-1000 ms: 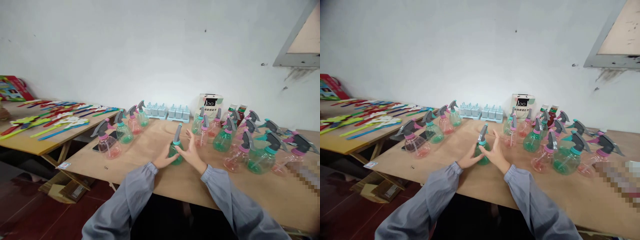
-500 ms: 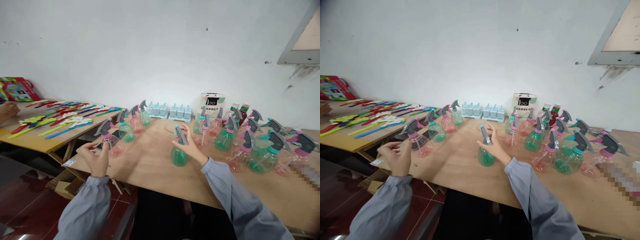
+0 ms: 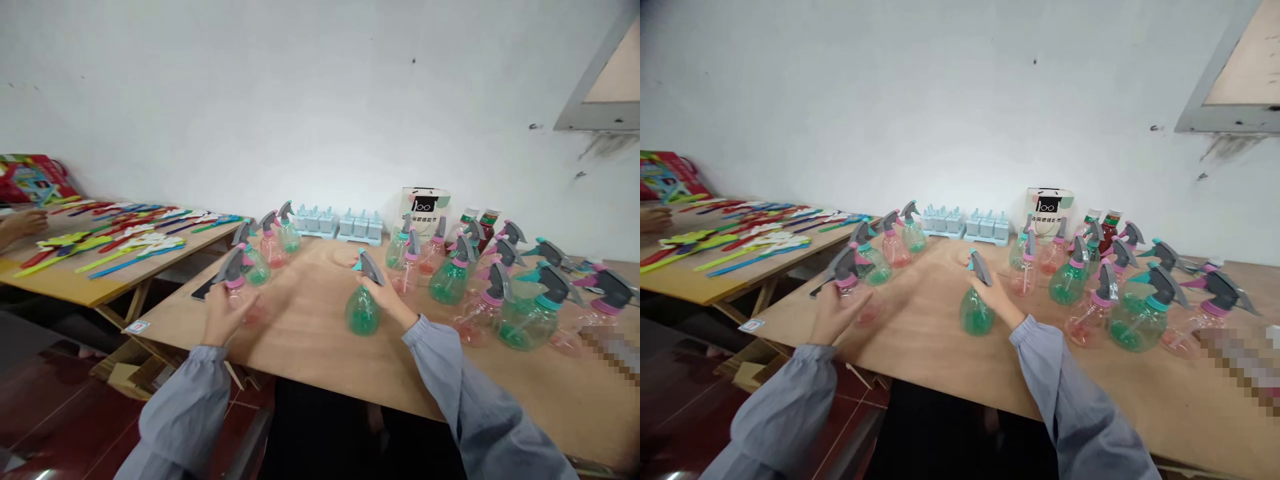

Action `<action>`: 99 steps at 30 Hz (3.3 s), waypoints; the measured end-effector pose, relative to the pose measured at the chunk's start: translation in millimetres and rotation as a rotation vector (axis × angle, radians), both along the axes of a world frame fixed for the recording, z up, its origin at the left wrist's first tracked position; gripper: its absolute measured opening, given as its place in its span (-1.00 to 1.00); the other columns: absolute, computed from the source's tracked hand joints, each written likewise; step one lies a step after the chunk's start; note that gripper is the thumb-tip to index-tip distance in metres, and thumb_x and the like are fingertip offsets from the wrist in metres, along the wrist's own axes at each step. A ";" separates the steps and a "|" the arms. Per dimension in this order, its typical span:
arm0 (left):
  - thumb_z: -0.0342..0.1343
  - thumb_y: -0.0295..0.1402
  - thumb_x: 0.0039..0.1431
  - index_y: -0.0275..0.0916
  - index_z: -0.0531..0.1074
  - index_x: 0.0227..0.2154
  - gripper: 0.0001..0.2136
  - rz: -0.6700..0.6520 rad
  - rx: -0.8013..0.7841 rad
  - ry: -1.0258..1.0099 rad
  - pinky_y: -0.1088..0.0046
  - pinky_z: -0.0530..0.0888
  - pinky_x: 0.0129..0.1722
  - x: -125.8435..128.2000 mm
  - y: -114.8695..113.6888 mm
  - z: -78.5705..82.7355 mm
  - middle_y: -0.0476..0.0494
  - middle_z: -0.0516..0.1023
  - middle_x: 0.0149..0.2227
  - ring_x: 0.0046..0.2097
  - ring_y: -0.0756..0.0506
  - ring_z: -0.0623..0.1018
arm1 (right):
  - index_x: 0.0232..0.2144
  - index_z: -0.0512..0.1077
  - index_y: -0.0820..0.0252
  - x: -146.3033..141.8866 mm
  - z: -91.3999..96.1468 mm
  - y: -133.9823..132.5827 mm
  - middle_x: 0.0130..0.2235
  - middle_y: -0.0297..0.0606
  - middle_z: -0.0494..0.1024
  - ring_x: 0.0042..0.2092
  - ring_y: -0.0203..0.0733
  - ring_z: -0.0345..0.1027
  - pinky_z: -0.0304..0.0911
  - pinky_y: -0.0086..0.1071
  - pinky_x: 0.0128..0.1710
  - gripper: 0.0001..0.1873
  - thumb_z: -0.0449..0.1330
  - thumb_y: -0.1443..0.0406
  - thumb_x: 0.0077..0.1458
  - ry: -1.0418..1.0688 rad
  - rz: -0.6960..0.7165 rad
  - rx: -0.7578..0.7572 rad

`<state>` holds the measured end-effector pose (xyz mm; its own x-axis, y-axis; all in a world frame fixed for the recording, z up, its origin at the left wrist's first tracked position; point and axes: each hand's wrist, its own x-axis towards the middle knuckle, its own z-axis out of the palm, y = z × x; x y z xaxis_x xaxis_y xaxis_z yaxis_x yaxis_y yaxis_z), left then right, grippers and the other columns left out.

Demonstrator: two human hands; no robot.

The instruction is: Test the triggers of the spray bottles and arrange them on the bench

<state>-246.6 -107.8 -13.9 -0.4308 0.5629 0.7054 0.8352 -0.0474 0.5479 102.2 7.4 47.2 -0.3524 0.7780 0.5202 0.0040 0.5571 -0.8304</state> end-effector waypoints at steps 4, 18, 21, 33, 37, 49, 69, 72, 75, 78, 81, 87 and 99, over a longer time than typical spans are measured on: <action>0.25 -0.02 0.02 -0.21 0.28 -0.11 -0.51 -0.289 -0.042 -0.049 0.15 0.48 -0.05 55.2 22.1 2.4 -0.14 0.45 -0.18 -0.11 -0.21 0.53 | -0.08 0.52 0.00 0.3 17.4 1.4 -0.12 -0.28 0.64 0.05 -0.02 0.44 0.18 -0.06 0.20 -0.58 0.24 0.09 -0.02 0.113 0.016 -0.093; 0.34 -0.15 -0.07 -0.13 0.23 -0.16 -0.52 -0.369 0.074 -0.231 0.04 0.49 -0.04 131.4 104.6 -5.9 -0.14 0.45 -0.18 -0.06 -0.24 0.55 | -0.30 0.54 0.07 -3.2 52.3 -17.9 -0.28 -0.31 0.69 -0.06 0.00 0.54 0.36 -0.18 0.01 -0.61 0.25 0.29 -0.32 0.382 0.241 -0.425; 0.36 -0.14 -0.09 -0.12 0.25 -0.15 -0.51 -0.391 0.108 -0.242 0.02 0.48 -0.02 126.6 107.0 -11.8 -0.16 0.45 -0.17 -0.04 -0.24 0.54 | -0.34 0.52 0.08 -2.8 50.1 -14.3 -0.32 -0.33 0.67 -0.11 -0.04 0.55 0.38 -0.23 -0.09 -0.65 0.22 0.30 -0.33 0.394 0.228 -0.420; 0.37 -0.16 -0.10 -0.14 0.27 -0.18 -0.52 -0.341 0.137 -0.213 0.04 0.52 -0.08 129.4 103.8 -8.5 -0.14 0.44 -0.20 -0.11 -0.23 0.55 | -0.48 0.47 0.11 4.5 53.7 -13.1 -0.38 -0.31 0.63 -0.17 -0.06 0.49 0.32 -0.29 -0.24 -0.75 0.18 0.31 -0.37 0.301 0.258 -0.411; 0.36 -0.12 -0.09 -0.15 0.26 -0.18 -0.51 -0.350 0.140 -0.209 0.05 0.52 -0.09 129.7 102.9 -7.0 -0.14 0.43 -0.22 -0.12 -0.23 0.55 | -0.54 0.43 0.11 6.8 53.2 -8.8 -0.48 -0.34 0.57 -0.28 -0.12 0.46 0.28 -0.32 -0.32 -0.80 0.15 0.27 -0.39 0.376 0.188 -0.457; 0.34 -0.04 -0.07 -0.15 0.24 -0.13 -0.46 -0.383 0.105 -0.250 0.06 0.48 -0.02 126.8 106.4 -14.1 -0.17 0.41 -0.18 -0.07 -0.26 0.53 | -0.52 0.38 0.09 9.5 53.3 -3.6 -0.46 -0.35 0.55 -0.33 -0.17 0.40 0.22 -0.35 -0.38 -0.78 0.12 0.25 -0.40 0.493 0.046 -0.467; 0.33 -0.11 -0.06 -0.15 0.25 -0.10 -0.48 -0.396 0.067 -0.291 0.03 0.46 0.03 129.7 103.0 -10.5 -0.16 0.44 -0.14 -0.03 -0.23 0.53 | -0.43 0.49 0.03 -0.3 50.2 -12.0 -0.37 -0.38 0.60 -0.08 -0.11 0.47 0.29 -0.27 -0.03 -0.75 0.17 0.29 -0.30 0.399 0.068 -0.296; 0.32 -0.09 -0.06 -0.17 0.25 -0.10 -0.47 -0.398 0.059 -0.291 0.06 0.46 0.02 129.6 102.7 -10.0 -0.17 0.44 -0.13 -0.04 -0.23 0.53 | -0.50 0.47 0.05 0.3 48.8 -11.5 -0.41 -0.35 0.59 -0.12 -0.07 0.46 0.31 -0.24 -0.08 -0.81 0.14 0.27 -0.32 0.384 0.069 -0.311; 0.33 -0.08 -0.06 -0.18 0.25 -0.11 -0.47 -0.394 0.083 -0.267 0.07 0.47 0.01 129.5 102.4 -8.9 -0.20 0.44 -0.14 -0.04 -0.25 0.53 | -0.59 0.42 0.07 3.7 48.5 -9.1 -0.46 -0.33 0.57 -0.18 -0.04 0.46 0.31 -0.23 -0.15 -0.85 0.11 0.23 -0.36 0.361 0.062 -0.323; 0.34 -0.07 -0.07 -0.18 0.26 -0.14 -0.48 -0.387 0.104 -0.249 0.05 0.48 0.00 129.4 102.5 -8.6 -0.20 0.44 -0.17 -0.05 -0.28 0.54 | -0.54 0.46 0.08 10.7 45.9 -9.2 -0.43 -0.33 0.58 -0.17 -0.04 0.47 0.32 -0.21 -0.11 -0.80 0.12 0.22 -0.33 0.320 0.039 -0.285; 0.33 -0.08 -0.07 -0.17 0.25 -0.12 -0.48 -0.404 0.094 -0.257 0.02 0.47 0.02 129.4 103.1 -9.7 -0.21 0.44 -0.15 -0.03 -0.30 0.54 | -0.41 0.52 0.05 27.5 36.6 -13.8 -0.37 -0.35 0.60 -0.15 -0.09 0.48 0.30 -0.19 -0.02 -0.77 0.16 0.25 -0.22 0.254 -0.092 -0.195; 0.31 -0.12 -0.03 -0.15 0.25 -0.06 -0.48 -0.415 0.079 -0.269 0.03 0.46 0.04 130.2 102.6 -10.4 -0.22 0.46 -0.09 0.00 -0.26 0.54 | -0.36 0.52 0.11 85.1 11.9 -26.4 -0.50 -0.41 0.41 -0.36 -0.21 0.33 0.29 -0.28 -0.23 -0.83 0.19 0.22 -0.03 0.053 -0.514 0.060; 0.32 -0.09 -0.04 -0.17 0.26 -0.06 -0.46 -0.415 0.058 -0.290 0.05 0.46 0.08 128.1 106.2 -14.4 -0.21 0.47 -0.08 0.01 -0.24 0.54 | 0.18 0.15 0.11 91.7 -8.4 -8.3 -0.05 -0.13 0.48 -0.10 -0.10 0.43 0.33 -0.08 0.01 -0.29 0.26 0.09 0.03 0.086 -0.722 0.183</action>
<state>-118.5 -1.6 -28.3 -0.3619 0.6917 0.6249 0.5538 -0.3797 0.7410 193.9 -0.9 38.8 0.2604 0.6990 0.6660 0.3599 0.5699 -0.7387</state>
